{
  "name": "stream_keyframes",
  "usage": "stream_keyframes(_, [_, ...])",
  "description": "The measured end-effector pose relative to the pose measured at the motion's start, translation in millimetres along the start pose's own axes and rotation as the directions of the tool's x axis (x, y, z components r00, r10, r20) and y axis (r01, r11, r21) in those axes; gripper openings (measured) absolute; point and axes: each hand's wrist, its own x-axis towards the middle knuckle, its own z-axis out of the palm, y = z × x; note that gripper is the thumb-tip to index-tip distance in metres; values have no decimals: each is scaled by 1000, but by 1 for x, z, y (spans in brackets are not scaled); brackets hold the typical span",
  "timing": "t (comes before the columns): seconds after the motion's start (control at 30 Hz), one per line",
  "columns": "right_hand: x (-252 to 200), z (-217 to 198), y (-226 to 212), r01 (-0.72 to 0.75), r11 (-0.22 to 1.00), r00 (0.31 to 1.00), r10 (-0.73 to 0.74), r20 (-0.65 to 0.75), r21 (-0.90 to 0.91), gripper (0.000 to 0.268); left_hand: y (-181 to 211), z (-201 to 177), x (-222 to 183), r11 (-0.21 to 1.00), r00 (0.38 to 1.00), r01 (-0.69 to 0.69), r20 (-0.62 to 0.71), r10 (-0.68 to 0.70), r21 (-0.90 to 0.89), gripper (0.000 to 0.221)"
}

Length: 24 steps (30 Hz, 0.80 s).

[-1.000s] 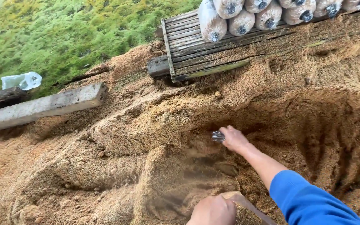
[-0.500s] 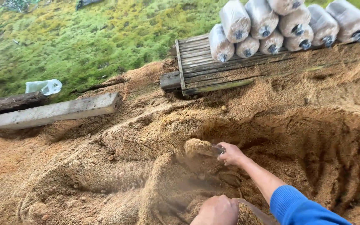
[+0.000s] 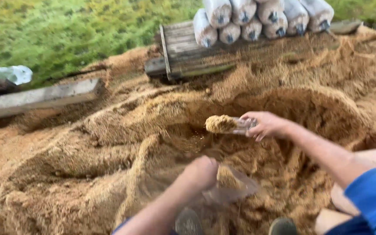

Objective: Filling small plastic bags with grain or substrate from a large pile using a small plastic cup as a scoop.

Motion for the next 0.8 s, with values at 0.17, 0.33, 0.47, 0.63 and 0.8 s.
stream_keyframes(0.17, [-68, -17, 9, -41, 998, 999, 41, 10, 37, 67, -23, 23, 30, 984, 950, -168, -258, 177, 57, 18])
stream_keyframes(0.33, [-110, -11, 10, -99, 995, 991, 99, 85, -7, 65, -11, 10, 27, 981, 948, -174, -255, 191, 88, 18])
stream_keyframes(0.47, [-131, -1, -1, -107, 979, 982, 132, 137, -174, 60, -7, 10, 27, 973, 935, -197, -276, 224, 124, 15])
stream_keyframes(0.63, [-135, 22, -5, -37, 901, 991, 90, 103, -433, 49, 2, 19, 20, 964, 925, -216, -283, 253, 155, 13])
stream_keyframes(0.8, [-138, 57, -1, 94, 742, 995, -56, 80, -663, 40, 10, 19, 2, 962, 925, -221, -279, 259, 162, 16])
